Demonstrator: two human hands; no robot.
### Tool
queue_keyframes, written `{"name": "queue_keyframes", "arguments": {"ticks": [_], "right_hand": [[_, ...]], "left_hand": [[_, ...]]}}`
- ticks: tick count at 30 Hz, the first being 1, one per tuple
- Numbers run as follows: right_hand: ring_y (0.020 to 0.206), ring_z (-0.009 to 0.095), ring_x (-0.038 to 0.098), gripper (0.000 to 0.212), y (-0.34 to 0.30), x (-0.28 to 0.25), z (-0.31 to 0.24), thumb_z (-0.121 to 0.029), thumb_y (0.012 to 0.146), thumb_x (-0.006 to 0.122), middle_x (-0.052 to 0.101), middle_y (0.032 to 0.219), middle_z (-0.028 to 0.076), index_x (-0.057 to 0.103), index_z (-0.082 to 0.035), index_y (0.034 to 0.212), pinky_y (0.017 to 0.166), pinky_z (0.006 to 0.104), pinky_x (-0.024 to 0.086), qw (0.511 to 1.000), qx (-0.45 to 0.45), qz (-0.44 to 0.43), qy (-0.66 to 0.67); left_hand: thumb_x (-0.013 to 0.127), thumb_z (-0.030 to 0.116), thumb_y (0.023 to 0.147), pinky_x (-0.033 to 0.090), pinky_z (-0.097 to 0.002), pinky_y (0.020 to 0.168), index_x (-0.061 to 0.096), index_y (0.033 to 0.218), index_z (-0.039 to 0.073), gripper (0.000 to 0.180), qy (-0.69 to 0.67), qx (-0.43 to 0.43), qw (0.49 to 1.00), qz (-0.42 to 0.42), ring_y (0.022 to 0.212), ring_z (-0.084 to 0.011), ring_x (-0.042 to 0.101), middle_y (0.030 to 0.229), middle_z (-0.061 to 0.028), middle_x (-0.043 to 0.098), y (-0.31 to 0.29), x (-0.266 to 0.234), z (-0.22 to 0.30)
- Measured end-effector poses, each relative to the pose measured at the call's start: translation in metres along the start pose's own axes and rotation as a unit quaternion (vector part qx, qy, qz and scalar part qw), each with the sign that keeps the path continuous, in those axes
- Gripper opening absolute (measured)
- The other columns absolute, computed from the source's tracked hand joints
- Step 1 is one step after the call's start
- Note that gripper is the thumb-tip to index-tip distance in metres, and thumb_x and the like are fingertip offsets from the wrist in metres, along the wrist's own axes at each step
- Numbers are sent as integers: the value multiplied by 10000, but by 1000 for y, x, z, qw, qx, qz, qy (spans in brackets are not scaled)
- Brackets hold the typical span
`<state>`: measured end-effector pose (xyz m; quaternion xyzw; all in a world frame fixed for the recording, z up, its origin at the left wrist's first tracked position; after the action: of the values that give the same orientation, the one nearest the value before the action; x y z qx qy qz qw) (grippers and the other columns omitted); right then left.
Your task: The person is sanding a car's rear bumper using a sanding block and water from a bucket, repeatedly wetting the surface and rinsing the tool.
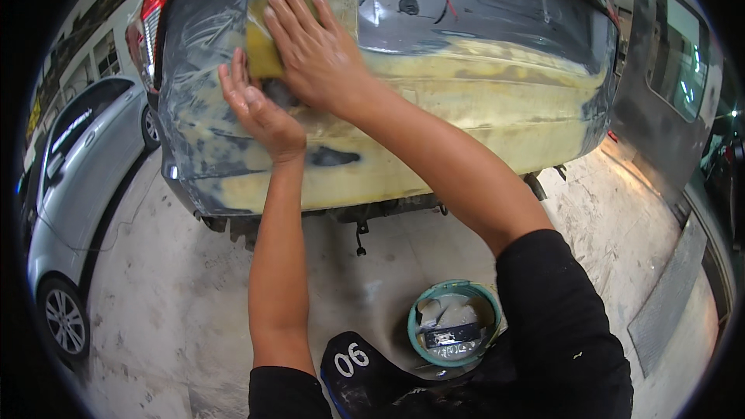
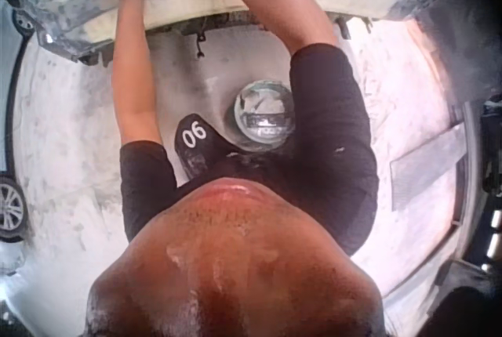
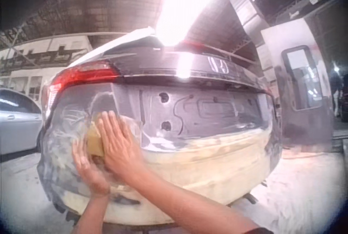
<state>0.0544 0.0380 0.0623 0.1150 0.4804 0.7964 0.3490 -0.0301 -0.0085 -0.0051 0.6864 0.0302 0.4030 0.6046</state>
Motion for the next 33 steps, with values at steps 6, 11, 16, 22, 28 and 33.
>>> {"name": "queue_keyframes", "arguments": {"ticks": [6, 11, 16, 22, 28, 33], "right_hand": [[1532, 330, 190, 689, -110, -32, 33, -216, 915, 512, 301, 1602, 210, 317, 37, 1525, 1225, 549, 93, 996, 41, -85, -10], [1515, 327, 241, 665, -10, -13, 27, -225, 896, 540, 321, 1592, 205, 379, 57, 1477, 1214, 550, 144, 991, 40, 44, 117], [1504, 330, 266, 671, 7, -5, 8, -235, 886, 563, 335, 1588, 198, 400, 58, 1467, 1203, 559, 175, 998, 38, 32, 44], [1527, 349, 195, 712, 1, -6, 14, -220, 880, 565, 283, 1607, 223, 352, 71, 1494, 1220, 558, 125, 997, 31, 20, 65], [1516, 314, 244, 787, -5, 6, -14, -392, 895, 622, 321, 1600, 193, 366, 39, 1502, 1207, 556, 183, 1000, -22, 7, 1], [1488, 277, 315, 719, 32, -3, -9, -344, 887, 619, 379, 1578, 150, 421, 16, 1477, 1198, 542, 222, 997, -80, 18, 1]], "left_hand": [[315, 341, 1054, 207, -459, 1219, 201, 1513, -32, 602, 39, 25, 998, -35, 1432, -327, 370, 1505, -245, 407, -3, 10, 10], [325, 313, 1057, 206, -461, 1221, 190, 1522, -21, 588, 8, -2, 1000, -15, 1436, -331, 361, 1508, -250, 398, -8, 13, 7], [318, 308, 1059, 216, -476, 1217, 190, 1522, -24, 584, -3, -2, 1000, -17, 1436, -348, 359, 1509, -261, 388, 0, 0, 5], [317, 309, 1059, 213, -473, 1219, 188, 1521, -30, 588, -25, -2, 1000, -3, 1441, -344, 350, 1523, -267, 367, -4, 2, 4], [327, 311, 1051, 156, -464, 1234, 162, 1539, -19, 612, 21, -3, 998, 63, 1498, -325, 246, 1586, -233, 276, 0, -13, 13], [327, 303, 1047, 118, -458, 1241, 127, 1553, -15, 630, -8, -8, 997, 77, 1523, -305, 191, 1614, -207, 230, -7, -6, 6]]}}
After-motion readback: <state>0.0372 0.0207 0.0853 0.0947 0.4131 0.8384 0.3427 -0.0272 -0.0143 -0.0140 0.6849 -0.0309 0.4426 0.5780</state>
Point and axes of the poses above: each hand's wrist, its own y-axis towards the middle knuckle, its own x-axis out of the palm, z = x × y, the point moved 6 cm from there along y, towards the middle knuckle
